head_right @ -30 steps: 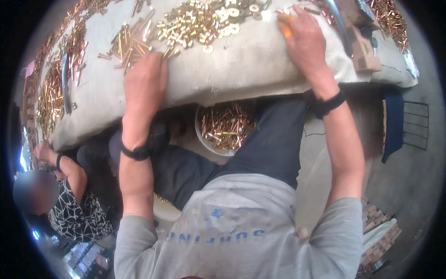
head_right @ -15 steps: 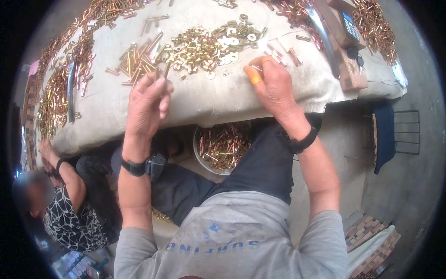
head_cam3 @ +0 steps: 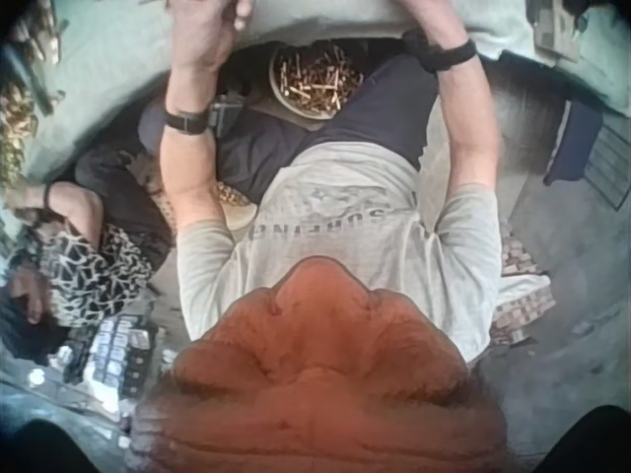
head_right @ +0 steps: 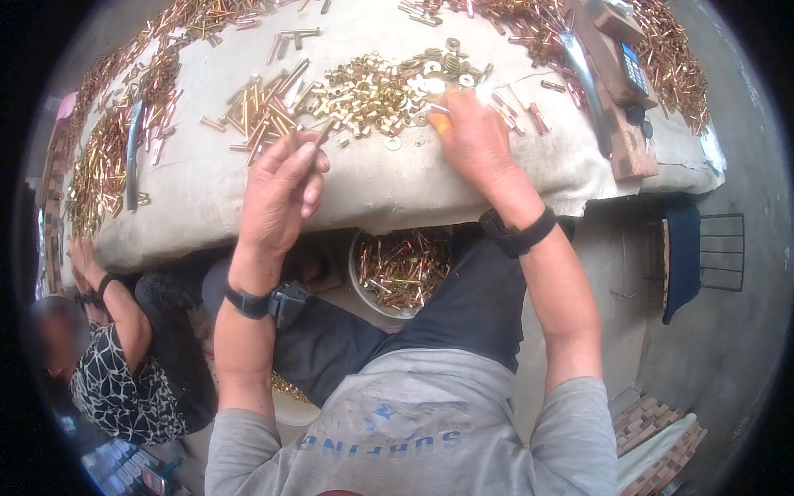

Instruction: Placing metal washers onto long bolts at a workbench.

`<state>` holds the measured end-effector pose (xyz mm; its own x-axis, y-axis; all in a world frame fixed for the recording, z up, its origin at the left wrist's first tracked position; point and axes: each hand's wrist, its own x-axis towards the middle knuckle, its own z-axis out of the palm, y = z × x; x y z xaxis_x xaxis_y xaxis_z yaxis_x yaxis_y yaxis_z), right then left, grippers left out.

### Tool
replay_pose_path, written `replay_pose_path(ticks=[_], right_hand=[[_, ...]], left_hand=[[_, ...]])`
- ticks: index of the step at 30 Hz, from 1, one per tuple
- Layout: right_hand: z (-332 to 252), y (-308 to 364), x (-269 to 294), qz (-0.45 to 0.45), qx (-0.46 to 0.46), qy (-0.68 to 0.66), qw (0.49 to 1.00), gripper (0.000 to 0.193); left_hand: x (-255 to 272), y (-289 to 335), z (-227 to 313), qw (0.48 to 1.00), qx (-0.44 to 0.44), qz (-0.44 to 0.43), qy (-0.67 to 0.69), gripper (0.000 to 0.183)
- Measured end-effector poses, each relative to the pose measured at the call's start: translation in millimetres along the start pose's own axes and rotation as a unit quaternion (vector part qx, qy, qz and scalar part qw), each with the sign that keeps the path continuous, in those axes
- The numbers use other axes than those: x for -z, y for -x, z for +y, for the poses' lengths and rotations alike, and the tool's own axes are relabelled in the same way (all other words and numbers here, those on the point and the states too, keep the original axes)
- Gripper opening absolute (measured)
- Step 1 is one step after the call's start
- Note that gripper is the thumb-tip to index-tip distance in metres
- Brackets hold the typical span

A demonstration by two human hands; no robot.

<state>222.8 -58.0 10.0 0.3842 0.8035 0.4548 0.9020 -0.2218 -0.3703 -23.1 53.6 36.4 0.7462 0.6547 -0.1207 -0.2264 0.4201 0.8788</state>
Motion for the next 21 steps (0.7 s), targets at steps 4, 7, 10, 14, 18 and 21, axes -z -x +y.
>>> replay_pose_path(ticks=[4, 7, 10, 14, 18, 21], right_hand=[[-2, 1, 1, -0.024, 0.003, -0.064, 0.998, 0.014], [-1, 6, 0, 0.004, 0.015, -0.119, 0.993, 0.013], [-19, 18, 11, -0.014, -0.079, -0.256, 0.963, 0.018], [-52, 34, 30, -0.133, -0.241, -0.55, 0.789, 0.019], [-66, 42, 24, -0.145, -0.266, -0.618, 0.725, 0.018], [-65, 48, 15, -0.143, -0.27, -0.65, 0.696, 0.018]], left_hand=[[-5, 3, -7, 0.998, 0.05, -0.001, -0.047, 0.022], [-10, 2, -13, 0.996, 0.058, -0.012, -0.07, 0.022], [-13, 4, -15, 0.994, 0.072, -0.017, -0.081, 0.023], [-13, 5, -17, 0.992, 0.082, -0.042, -0.087, 0.021], [-18, 6, -18, 0.987, 0.109, -0.069, -0.098, 0.019], [-16, 6, -20, 0.985, 0.106, -0.08, -0.109, 0.017]])
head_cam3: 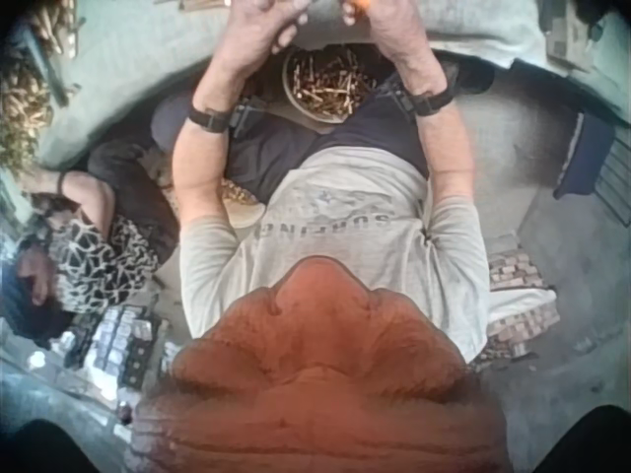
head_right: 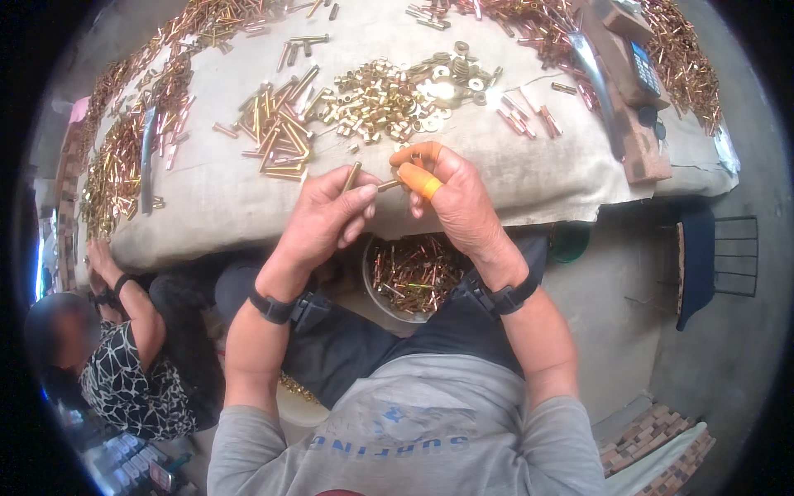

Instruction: Placing metal washers onto long bolts at a workbench.

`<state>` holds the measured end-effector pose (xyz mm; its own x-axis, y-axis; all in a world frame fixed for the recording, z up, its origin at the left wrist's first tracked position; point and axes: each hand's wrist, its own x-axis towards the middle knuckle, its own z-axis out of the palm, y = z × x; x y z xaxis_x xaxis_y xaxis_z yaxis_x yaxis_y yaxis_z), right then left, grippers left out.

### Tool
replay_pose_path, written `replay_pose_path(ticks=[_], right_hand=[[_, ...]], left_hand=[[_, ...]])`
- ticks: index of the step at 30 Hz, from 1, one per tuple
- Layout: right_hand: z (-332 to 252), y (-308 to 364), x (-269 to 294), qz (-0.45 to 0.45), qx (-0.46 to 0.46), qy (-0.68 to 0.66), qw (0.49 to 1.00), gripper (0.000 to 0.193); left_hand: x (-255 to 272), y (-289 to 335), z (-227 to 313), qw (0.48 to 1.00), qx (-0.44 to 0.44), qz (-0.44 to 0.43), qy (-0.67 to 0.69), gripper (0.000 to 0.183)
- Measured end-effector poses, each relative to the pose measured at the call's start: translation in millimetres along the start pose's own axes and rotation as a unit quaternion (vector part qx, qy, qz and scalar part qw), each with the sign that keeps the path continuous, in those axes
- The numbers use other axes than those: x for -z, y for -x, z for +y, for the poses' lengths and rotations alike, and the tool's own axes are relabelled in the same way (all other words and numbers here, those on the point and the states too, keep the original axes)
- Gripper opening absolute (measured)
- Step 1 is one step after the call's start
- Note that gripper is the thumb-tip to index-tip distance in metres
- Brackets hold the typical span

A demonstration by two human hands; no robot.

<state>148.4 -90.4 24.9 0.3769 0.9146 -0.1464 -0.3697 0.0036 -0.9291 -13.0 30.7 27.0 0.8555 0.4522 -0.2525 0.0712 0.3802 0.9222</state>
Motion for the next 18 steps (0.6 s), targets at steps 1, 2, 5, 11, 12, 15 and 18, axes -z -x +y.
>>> replay_pose_path(ticks=[1, 2, 5, 11, 12, 15, 18], right_hand=[[3, 0, 0, -0.007, -0.008, -0.038, 0.999, 0.018], [7, 1, 1, -0.006, -0.008, -0.039, 0.999, 0.018], [13, 2, 0, -0.033, -0.029, -0.144, 0.989, 0.019], [9, -2, -12, 0.026, 0.118, 0.15, 0.981, 0.022], [4, -4, -5, 0.038, 0.198, 0.272, 0.941, 0.022], [-6, -5, 1, 0.075, 0.26, 0.352, 0.896, 0.021], [-5, -4, -1, 0.078, 0.122, 0.061, 0.988, 0.023]], left_hand=[[0, 0, -1, 1.0, -0.002, 0.002, -0.001, 0.017], [1, 1, -2, 1.0, -0.004, 0.005, -0.001, 0.017], [2, 1, -2, 1.0, 0.002, -0.009, 0.018, 0.016], [2, 3, -3, 0.997, -0.009, -0.001, 0.074, 0.017], [3, 3, -2, 0.997, -0.009, 0.0, 0.074, 0.017], [6, 4, 0, 0.998, -0.052, 0.026, 0.012, 0.016], [5, 4, -1, 0.996, -0.057, 0.047, -0.046, 0.017]])
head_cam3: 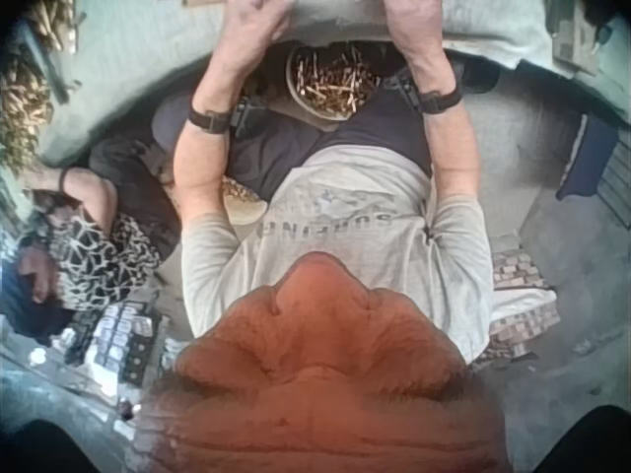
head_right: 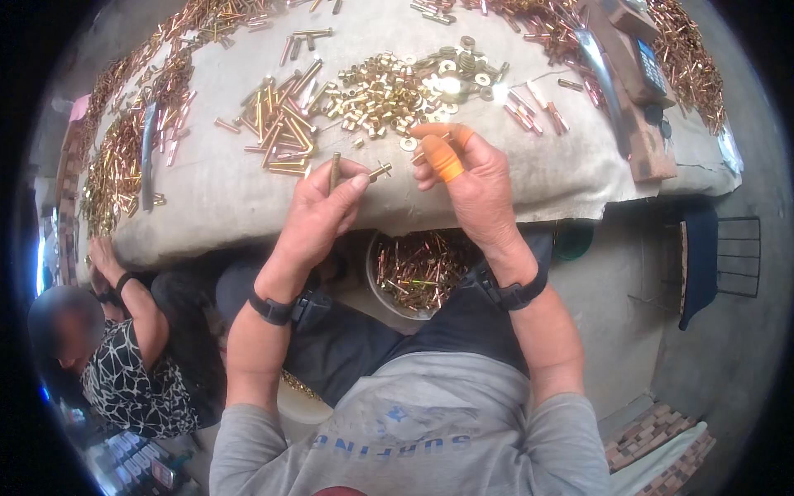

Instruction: Placing metal washers onto long bolts at a workbench.

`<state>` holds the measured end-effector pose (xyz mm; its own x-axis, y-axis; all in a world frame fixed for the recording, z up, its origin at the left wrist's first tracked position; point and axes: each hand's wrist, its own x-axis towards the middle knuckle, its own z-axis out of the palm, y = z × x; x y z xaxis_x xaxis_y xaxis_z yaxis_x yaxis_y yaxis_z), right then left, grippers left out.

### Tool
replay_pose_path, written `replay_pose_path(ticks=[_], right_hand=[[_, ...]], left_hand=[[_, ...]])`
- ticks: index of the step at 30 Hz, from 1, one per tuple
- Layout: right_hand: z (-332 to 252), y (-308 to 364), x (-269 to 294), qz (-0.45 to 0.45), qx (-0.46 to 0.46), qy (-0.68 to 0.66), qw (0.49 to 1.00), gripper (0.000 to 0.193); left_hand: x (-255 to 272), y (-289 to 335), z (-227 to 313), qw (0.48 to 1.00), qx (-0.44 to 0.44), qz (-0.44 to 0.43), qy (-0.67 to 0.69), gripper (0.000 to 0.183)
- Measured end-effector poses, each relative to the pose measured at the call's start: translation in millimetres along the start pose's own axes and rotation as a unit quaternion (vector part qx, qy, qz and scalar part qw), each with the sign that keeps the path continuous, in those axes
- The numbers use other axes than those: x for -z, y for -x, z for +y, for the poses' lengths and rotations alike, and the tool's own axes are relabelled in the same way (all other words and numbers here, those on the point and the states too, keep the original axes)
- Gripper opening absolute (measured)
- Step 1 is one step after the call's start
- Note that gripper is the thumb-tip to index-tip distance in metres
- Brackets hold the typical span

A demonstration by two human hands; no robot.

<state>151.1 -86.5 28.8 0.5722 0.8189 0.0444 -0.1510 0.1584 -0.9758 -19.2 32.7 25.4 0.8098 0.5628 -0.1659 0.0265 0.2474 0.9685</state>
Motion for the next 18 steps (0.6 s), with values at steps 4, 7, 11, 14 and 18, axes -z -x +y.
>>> replay_pose_path(ticks=[4, 7, 11, 14, 18], right_hand=[[10, 6, -14, -0.013, -0.004, -0.02, 1.0, 0.023], [21, 8, -15, -0.007, -0.035, -0.078, 0.996, 0.023], [13, 11, -18, -0.052, -0.083, -0.053, 0.994, 0.024], [5, 2, -10, -0.044, -0.055, -0.099, 0.993, 0.025], [9, -3, -14, -0.041, -0.058, -0.046, 0.996, 0.023]], left_hand=[[-2, 0, -2, 0.999, -0.016, -0.01, -0.027, 0.016], [2, 1, -4, 1.0, -0.01, -0.029, -0.001, 0.016], [6, 3, -6, 0.996, 0.011, -0.047, 0.081, 0.022], [4, 5, 1, 0.998, 0.013, -0.024, 0.063, 0.03], [3, 7, 9, 0.999, -0.012, -0.007, 0.029, 0.037]])
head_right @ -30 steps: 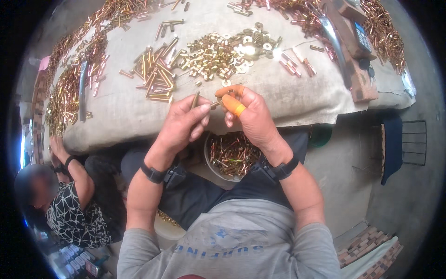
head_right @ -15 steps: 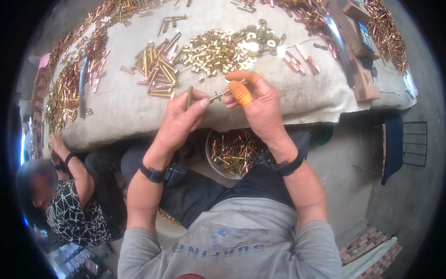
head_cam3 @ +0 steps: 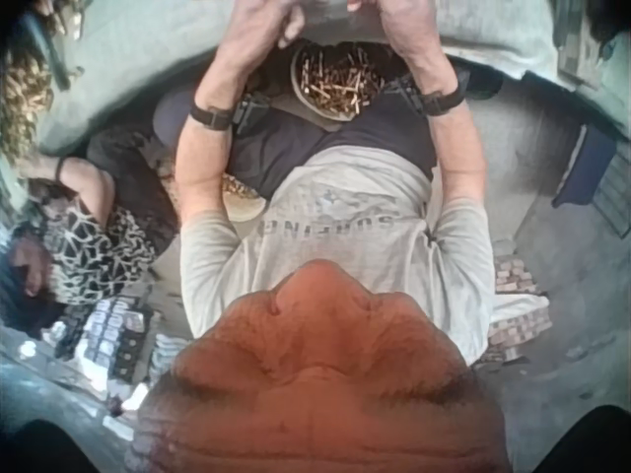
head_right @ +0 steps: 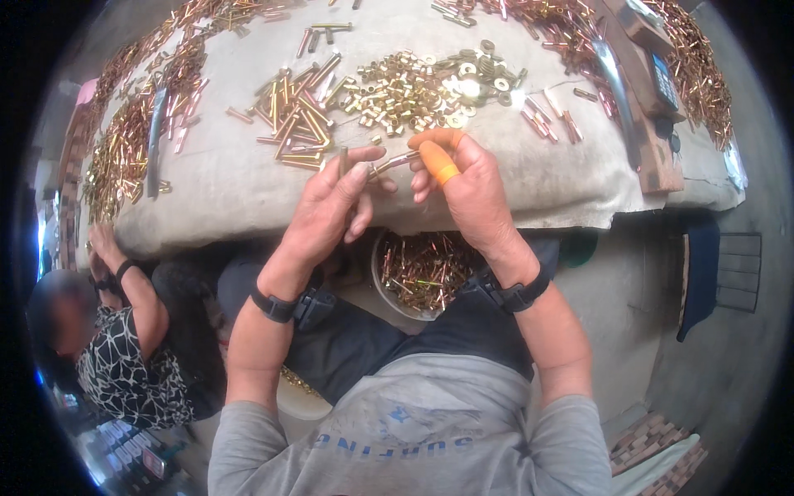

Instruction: Placing metal washers onto long bolts at a workbench.

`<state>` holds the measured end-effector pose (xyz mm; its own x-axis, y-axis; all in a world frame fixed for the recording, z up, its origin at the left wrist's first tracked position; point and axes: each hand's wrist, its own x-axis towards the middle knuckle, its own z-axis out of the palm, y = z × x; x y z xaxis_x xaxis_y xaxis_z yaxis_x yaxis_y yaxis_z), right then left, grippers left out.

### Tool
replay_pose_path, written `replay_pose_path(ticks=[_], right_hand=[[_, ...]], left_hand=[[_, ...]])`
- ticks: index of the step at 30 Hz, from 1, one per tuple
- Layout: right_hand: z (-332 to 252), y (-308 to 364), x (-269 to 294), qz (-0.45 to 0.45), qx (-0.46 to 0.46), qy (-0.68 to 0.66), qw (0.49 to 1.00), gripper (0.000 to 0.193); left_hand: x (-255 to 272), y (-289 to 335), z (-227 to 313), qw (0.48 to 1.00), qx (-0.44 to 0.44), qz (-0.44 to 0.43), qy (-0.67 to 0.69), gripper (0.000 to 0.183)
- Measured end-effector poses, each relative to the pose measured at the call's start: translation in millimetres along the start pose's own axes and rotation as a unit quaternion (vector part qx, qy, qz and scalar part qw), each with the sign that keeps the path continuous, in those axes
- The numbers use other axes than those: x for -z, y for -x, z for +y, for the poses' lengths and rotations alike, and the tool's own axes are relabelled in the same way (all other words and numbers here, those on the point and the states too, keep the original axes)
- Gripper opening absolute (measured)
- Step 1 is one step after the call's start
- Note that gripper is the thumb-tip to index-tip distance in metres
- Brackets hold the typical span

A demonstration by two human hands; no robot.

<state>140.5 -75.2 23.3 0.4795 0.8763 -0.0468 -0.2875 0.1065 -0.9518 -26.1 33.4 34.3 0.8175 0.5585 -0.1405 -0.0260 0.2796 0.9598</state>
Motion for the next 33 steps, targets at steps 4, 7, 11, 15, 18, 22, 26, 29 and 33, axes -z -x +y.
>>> replay_pose_path(ticks=[4, 7, 11, 15, 18, 22, 26, 29, 33], right_hand=[[-6, -6, -7, -0.052, -0.013, 0.064, 0.997, 0.02], [-5, -2, -23, -0.096, -0.035, 0.133, 0.986, 0.019], [-4, -11, -20, -0.135, -0.014, 0.133, 0.982, 0.02], [-3, -38, -18, -0.035, 0.216, 0.342, 0.914, 0.021], [0, -45, -25, -0.039, 0.24, 0.508, 0.827, 0.021], [11, -54, -27, -0.047, 0.259, 0.596, 0.759, 0.021], [5, -47, -20, -0.026, 0.271, 0.535, 0.8, 0.017], [-10, -23, -6, -0.022, 0.12, 0.338, 0.933, 0.018], [-19, 2, 1, -0.043, 0.017, 0.185, 0.982, 0.021]], left_hand=[[14, 2, 0, 1.0, 0.011, 0.001, -0.026, 0.038], [12, 3, -5, 1.0, 0.001, -0.011, -0.02, 0.035], [15, 3, 0, 1.0, -0.008, -0.021, -0.004, 0.028], [23, 3, 0, 0.997, -0.028, 0.046, 0.051, 0.021], [25, 4, 1, 0.995, -0.051, 0.066, 0.053, 0.021], [21, 2, 0, 0.991, -0.09, 0.091, -0.048, 0.018], [21, 2, -3, 0.989, -0.085, 0.091, -0.076, 0.016], [17, 1, -5, 0.994, -0.068, 0.062, -0.063, 0.015], [13, 0, -6, 0.991, -0.068, 0.031, -0.108, 0.016]])
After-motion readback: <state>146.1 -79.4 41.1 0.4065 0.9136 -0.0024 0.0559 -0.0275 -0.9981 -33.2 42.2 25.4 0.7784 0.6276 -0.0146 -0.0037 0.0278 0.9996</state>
